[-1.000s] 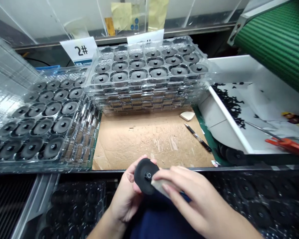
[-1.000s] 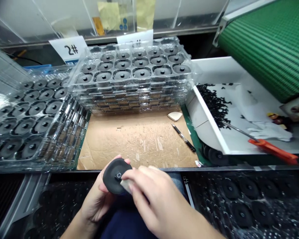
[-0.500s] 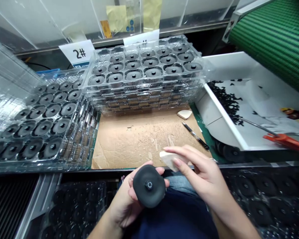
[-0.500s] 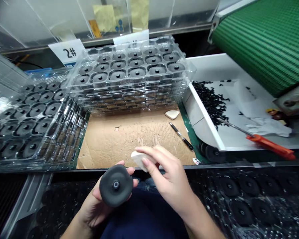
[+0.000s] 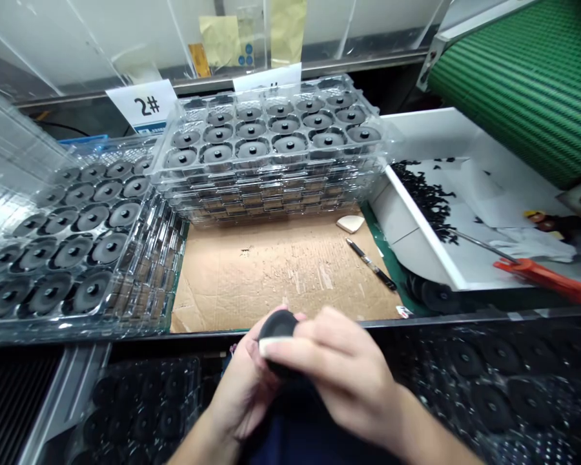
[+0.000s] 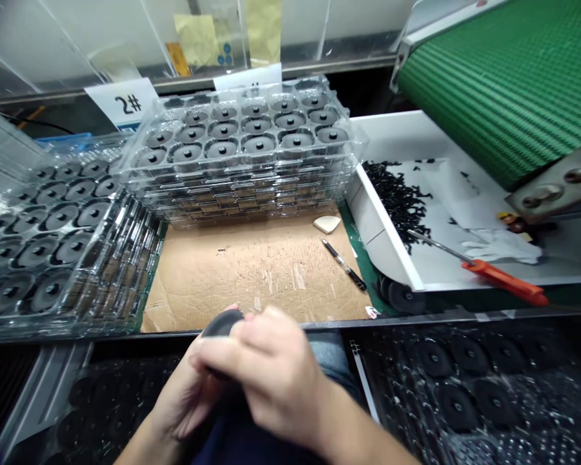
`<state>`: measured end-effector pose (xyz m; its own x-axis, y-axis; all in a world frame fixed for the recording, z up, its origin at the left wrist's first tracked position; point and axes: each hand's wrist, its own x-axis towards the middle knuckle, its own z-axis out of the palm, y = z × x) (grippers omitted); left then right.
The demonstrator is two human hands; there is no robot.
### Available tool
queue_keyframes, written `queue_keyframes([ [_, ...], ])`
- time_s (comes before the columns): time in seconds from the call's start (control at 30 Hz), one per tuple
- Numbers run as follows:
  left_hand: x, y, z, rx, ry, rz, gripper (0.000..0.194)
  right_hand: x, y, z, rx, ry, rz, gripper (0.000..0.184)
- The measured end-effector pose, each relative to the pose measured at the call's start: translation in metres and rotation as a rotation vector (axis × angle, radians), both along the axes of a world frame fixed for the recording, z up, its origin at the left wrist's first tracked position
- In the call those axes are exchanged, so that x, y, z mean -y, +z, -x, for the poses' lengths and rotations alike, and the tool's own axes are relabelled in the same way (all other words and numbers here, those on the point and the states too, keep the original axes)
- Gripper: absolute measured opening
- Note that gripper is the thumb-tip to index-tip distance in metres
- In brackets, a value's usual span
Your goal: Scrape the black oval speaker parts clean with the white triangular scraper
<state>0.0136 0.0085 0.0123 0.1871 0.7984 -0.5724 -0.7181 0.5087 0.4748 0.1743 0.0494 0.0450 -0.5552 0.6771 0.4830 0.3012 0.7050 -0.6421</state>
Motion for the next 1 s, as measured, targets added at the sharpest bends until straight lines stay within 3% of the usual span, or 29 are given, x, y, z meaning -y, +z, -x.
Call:
queue_keyframes([
  [0.13,0.004,-0.009,0.005,-0.018,0.061,-0.041,0.055,-0.006,-0.005,0.006,0.093,-0.160,0.099,0.029],
  [0.23,0.003,-0.013,0.007,-0.008,0.059,-0.039,0.053,-0.003,-0.012,0.011,-0.054,-0.070,0.084,0.035],
  [0.3,0.001,-0.015,0.008,-0.021,0.063,-0.045,0.054,-0.008,-0.022,0.011,-0.036,-0.099,0.202,0.029],
  [0.43,-0.001,-0.016,0.012,-0.029,0.065,-0.054,0.058,-0.024,-0.047,-0.001,0.063,-0.323,0.444,0.021],
  [0.63,0.000,-0.017,0.014,0.020,0.065,-0.034,0.056,-0.004,-0.084,-0.004,0.106,-0.306,0.575,0.021],
  [0.73,-0.002,-0.017,0.014,0.011,0.086,-0.030,0.053,0.003,-0.093,-0.002,0.104,-0.327,0.604,0.022],
  [0.83,-0.004,-0.018,0.013,0.014,0.101,-0.039,0.051,-0.002,-0.084,-0.005,0.079,-0.385,0.610,0.023],
  [0.93,-0.005,-0.019,0.009,0.010,0.101,-0.059,0.054,-0.007,-0.056,-0.001,0.002,-0.459,0.556,0.024],
  [1.0,-0.005,-0.017,0.006,-0.012,0.100,-0.066,0.055,-0.005,-0.035,0.010,-0.074,-0.458,0.430,0.025],
])
